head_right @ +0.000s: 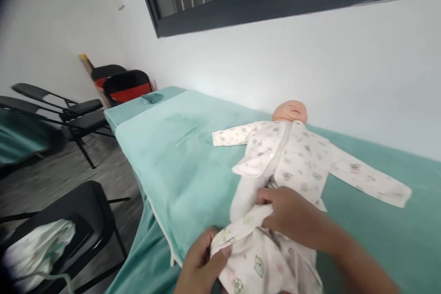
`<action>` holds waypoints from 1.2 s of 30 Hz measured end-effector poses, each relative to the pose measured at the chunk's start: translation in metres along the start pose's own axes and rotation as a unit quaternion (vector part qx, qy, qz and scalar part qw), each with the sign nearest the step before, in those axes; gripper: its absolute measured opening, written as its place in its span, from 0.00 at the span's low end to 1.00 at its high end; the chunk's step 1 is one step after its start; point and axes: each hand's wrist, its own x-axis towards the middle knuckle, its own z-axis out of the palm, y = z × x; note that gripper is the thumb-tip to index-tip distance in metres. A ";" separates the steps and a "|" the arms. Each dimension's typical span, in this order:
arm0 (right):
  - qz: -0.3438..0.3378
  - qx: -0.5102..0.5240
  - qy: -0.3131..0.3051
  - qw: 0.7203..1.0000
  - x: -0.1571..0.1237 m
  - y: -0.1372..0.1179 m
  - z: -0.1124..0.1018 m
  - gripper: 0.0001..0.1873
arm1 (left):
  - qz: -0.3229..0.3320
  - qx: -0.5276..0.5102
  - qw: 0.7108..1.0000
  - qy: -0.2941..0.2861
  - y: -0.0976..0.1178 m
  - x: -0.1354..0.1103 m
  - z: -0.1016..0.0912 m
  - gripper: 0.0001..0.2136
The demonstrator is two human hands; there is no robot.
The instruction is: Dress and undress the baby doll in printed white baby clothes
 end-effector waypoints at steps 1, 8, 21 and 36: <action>0.016 0.009 -0.010 1.000 0.000 -0.003 -0.002 0.08 | 0.007 0.007 1.000 -0.011 0.006 0.000 0.001 0.21; 0.037 0.049 -0.043 0.997 -0.005 -0.014 -0.012 0.09 | -0.008 -0.001 0.999 -0.031 0.031 -0.018 0.009 0.20; 0.015 0.127 -0.002 0.992 -0.009 -0.013 -0.024 0.04 | 0.021 0.040 0.952 -0.302 0.060 0.043 -0.019 0.22; 0.018 0.080 0.042 0.996 -0.010 -0.008 -0.023 0.05 | 0.279 0.230 0.932 -0.034 0.091 0.119 0.001 0.03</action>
